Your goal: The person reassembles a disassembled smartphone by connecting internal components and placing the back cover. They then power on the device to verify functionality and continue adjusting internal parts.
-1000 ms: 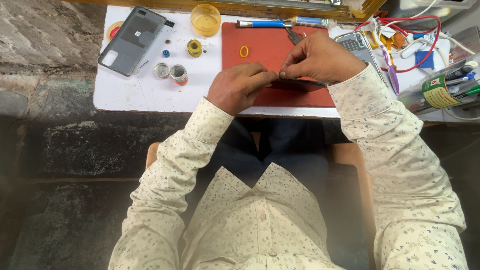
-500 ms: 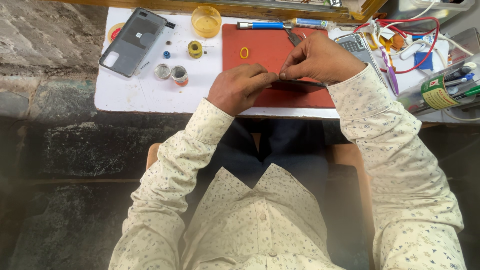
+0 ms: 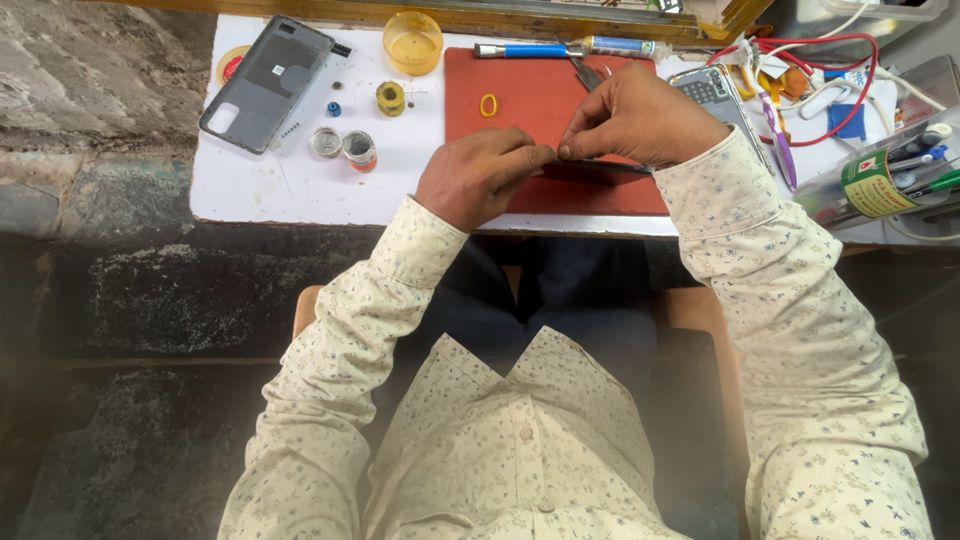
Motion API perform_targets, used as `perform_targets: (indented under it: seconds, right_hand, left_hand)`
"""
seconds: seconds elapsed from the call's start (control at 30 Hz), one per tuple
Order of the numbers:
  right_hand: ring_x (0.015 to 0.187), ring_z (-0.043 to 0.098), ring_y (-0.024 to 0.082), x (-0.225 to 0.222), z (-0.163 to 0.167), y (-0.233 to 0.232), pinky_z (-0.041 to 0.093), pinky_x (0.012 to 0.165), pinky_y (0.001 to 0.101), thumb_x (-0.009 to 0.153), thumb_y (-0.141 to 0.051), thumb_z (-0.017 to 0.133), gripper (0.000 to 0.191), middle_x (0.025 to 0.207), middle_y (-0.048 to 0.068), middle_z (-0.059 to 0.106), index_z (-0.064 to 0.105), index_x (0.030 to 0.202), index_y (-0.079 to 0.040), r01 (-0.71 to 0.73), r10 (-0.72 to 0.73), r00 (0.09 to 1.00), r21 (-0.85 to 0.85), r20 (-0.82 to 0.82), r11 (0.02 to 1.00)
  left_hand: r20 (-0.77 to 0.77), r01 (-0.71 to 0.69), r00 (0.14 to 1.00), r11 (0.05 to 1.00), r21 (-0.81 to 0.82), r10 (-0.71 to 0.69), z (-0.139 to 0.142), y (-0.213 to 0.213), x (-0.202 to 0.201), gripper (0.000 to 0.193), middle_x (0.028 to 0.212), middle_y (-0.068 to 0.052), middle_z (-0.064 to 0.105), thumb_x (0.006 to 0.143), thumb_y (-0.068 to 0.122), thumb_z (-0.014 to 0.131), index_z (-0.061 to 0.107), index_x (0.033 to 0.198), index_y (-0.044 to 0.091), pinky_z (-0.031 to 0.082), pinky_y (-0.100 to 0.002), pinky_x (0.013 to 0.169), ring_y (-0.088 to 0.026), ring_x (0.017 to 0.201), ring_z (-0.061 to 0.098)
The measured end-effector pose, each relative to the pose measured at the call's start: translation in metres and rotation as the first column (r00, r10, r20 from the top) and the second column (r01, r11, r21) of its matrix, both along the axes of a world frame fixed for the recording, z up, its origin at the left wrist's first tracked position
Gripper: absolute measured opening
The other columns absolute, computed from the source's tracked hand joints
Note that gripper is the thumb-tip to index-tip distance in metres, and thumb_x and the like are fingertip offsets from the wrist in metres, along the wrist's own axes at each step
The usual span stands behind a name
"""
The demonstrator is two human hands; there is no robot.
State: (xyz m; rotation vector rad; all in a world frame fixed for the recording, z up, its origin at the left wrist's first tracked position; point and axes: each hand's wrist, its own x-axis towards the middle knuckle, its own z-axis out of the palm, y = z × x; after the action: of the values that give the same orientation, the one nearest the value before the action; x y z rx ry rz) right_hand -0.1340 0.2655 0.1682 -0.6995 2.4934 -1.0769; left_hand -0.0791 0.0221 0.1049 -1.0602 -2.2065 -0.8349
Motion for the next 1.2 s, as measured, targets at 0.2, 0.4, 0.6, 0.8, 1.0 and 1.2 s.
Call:
perform_targets:
  seconds: [0.2, 0.4, 0.6, 0.8, 1.0, 1.2]
  right_hand:
    - [0.069, 0.064, 0.009, 0.0, 0.0, 0.001, 0.052, 0.069, 0.0253, 0.083, -0.011, 0.079, 0.016, 0.076, 0.005, 0.075, 0.08, 0.092, 0.002, 0.019, -0.018, 0.999, -0.025, 0.03, 0.999]
    - [0.068, 0.064, 0.01, 0.001, 0.001, -0.001, 0.052, 0.068, 0.0255, 0.082, -0.011, 0.079, 0.016, 0.075, 0.006, 0.075, 0.08, 0.092, 0.001, 0.017, -0.017, 1.0, 0.008, 0.0, 1.0]
    - [0.068, 0.064, 0.01, 0.003, 0.003, -0.003, 0.052, 0.068, 0.0256, 0.082, -0.012, 0.079, 0.017, 0.075, 0.006, 0.076, 0.08, 0.092, 0.001, 0.015, -0.015, 1.0, 0.02, -0.019, 1.0]
    - [0.076, 0.062, 0.009, 0.023, 0.0, 0.007, 0.051, 0.068, 0.0267, 0.087, -0.018, 0.08, 0.029, 0.087, 0.005, 0.073, 0.077, 0.109, 0.0, 0.044, -0.04, 0.999, -0.135, 0.032, 0.99]
    - [0.081, 0.071, 0.02, 0.046, -0.017, 0.011, 0.056, 0.076, 0.033, 0.082, -0.013, 0.081, 0.034, 0.094, 0.01, 0.075, 0.073, 0.112, 0.002, 0.004, -0.032, 0.942, -0.085, -0.334, 0.996]
    - [0.08, 0.069, 0.018, 0.057, -0.034, 0.012, 0.055, 0.074, 0.0335, 0.09, -0.009, 0.077, 0.022, 0.091, 0.012, 0.075, 0.076, 0.11, 0.001, 0.167, -0.213, 0.913, -0.158, -0.348, 0.973]
  left_hand:
    - [0.002, 0.001, 1.0, 1.0, 0.004, -0.001, 0.001, 0.0, 0.0, 0.027, 0.103, -0.002, 0.071, 0.093, 0.008, 0.072, 0.072, 0.119, 0.017, 0.056, -0.038, 0.072, -0.024, 0.091, 0.07]
    - [0.009, 0.002, 1.0, 1.0, -0.002, -0.002, 0.0, -0.001, -0.001, 0.027, 0.102, -0.001, 0.071, 0.093, 0.008, 0.072, 0.072, 0.118, 0.017, 0.057, -0.037, 0.073, -0.023, 0.092, 0.07]
    - [-0.013, 0.0, 1.0, 1.0, 0.001, 0.0, 0.001, -0.001, 0.001, 0.026, 0.103, -0.002, 0.07, 0.093, 0.009, 0.072, 0.072, 0.118, 0.017, 0.056, -0.037, 0.072, -0.024, 0.091, 0.07]
    - [0.006, -0.005, 1.0, 1.0, -0.009, 0.005, 0.001, 0.0, 0.0, 0.025, 0.102, -0.002, 0.07, 0.092, 0.009, 0.072, 0.072, 0.117, 0.016, 0.056, -0.038, 0.072, -0.024, 0.091, 0.07]
    - [0.061, -0.041, 0.997, 0.999, 0.017, 0.04, 0.004, 0.002, 0.001, 0.034, 0.103, -0.001, 0.07, 0.093, 0.011, 0.077, 0.067, 0.125, 0.016, 0.057, -0.039, 0.077, -0.025, 0.094, 0.07]
    - [-0.014, 0.001, 1.0, 0.976, 0.217, 0.003, 0.014, 0.0, 0.004, 0.064, 0.13, -0.012, 0.066, 0.088, 0.017, 0.084, 0.053, 0.143, 0.01, 0.054, -0.039, 0.099, -0.031, 0.113, 0.065]
